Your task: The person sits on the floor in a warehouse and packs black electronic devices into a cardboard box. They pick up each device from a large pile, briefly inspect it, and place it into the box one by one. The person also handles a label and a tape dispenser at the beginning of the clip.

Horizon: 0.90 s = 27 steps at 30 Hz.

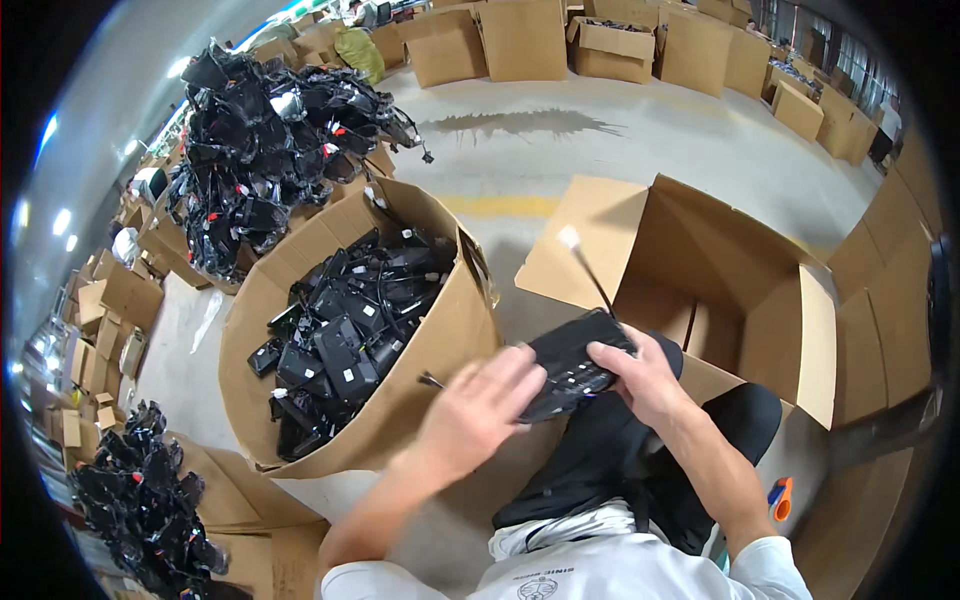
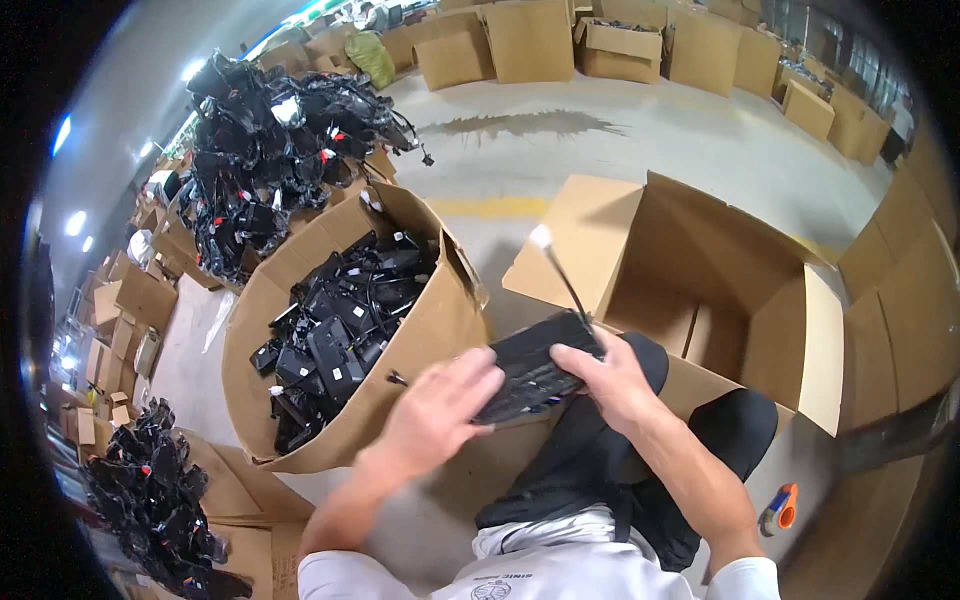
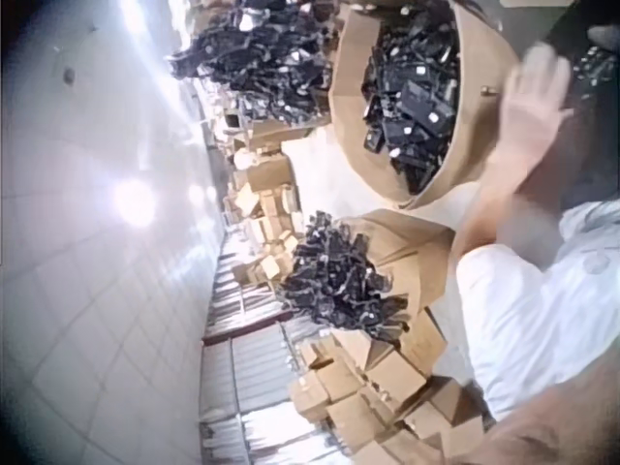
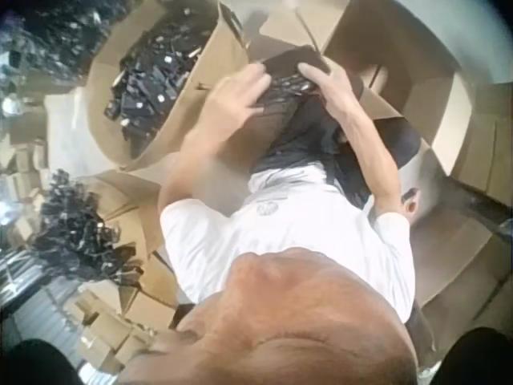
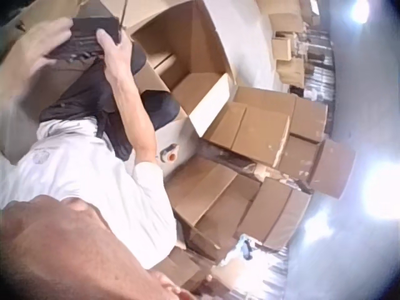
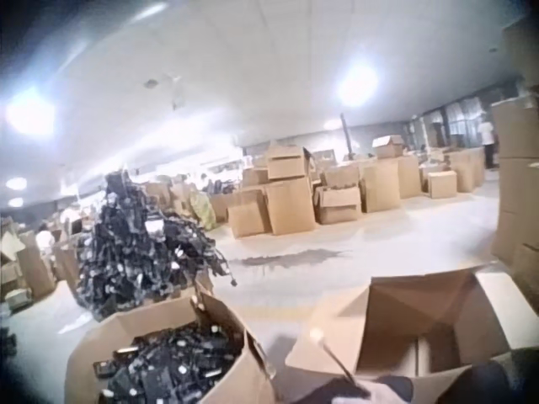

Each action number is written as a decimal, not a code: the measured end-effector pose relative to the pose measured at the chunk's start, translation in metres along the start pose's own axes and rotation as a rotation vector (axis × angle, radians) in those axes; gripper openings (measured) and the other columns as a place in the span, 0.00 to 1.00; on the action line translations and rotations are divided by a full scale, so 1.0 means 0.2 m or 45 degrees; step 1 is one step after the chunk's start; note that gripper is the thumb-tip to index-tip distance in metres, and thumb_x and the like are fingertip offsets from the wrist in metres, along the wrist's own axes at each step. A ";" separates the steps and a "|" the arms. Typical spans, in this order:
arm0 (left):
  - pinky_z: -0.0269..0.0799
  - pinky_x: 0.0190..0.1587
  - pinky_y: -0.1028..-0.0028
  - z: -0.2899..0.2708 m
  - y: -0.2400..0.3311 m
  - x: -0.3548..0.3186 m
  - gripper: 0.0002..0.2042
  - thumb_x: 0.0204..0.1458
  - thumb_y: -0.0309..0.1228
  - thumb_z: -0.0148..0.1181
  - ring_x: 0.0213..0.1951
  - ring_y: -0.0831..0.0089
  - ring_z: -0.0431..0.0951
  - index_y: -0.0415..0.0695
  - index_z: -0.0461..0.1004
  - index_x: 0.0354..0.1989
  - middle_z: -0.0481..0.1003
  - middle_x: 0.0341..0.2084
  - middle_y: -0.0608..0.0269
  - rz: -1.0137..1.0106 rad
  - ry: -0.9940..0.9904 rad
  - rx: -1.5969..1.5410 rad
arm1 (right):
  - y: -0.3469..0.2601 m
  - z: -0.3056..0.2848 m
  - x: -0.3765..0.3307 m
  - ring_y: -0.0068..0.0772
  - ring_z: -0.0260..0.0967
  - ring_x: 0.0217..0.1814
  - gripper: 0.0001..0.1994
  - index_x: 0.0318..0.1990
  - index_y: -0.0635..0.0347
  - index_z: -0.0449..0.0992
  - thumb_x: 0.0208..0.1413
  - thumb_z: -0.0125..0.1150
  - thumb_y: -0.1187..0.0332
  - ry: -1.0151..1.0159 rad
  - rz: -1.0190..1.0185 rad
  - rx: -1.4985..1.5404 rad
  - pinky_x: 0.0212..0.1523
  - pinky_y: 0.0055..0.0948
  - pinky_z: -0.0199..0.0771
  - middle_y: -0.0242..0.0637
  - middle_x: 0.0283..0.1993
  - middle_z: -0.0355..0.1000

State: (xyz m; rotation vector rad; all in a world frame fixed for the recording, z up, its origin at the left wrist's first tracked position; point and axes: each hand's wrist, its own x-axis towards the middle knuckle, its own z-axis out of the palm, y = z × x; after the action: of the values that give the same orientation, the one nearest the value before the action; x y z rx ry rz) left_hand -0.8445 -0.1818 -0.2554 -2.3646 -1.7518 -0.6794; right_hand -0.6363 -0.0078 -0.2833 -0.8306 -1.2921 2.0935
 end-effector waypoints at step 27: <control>0.77 0.56 0.64 0.57 0.26 0.44 0.21 0.49 0.17 0.67 0.53 0.57 0.81 0.37 0.77 0.54 0.80 0.49 0.52 -0.385 0.871 -0.644 | 0.04 -0.56 -0.30 0.35 0.79 0.53 0.19 0.59 0.64 0.69 0.69 0.59 0.60 0.454 -0.181 0.336 0.58 0.38 0.80 0.44 0.56 0.76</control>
State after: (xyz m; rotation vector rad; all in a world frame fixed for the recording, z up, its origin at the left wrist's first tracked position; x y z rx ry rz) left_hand -0.7440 -0.0808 -0.3108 -1.7322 -1.7356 -1.8919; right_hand -0.5140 0.0107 -0.3165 -0.9131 -0.8410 1.8490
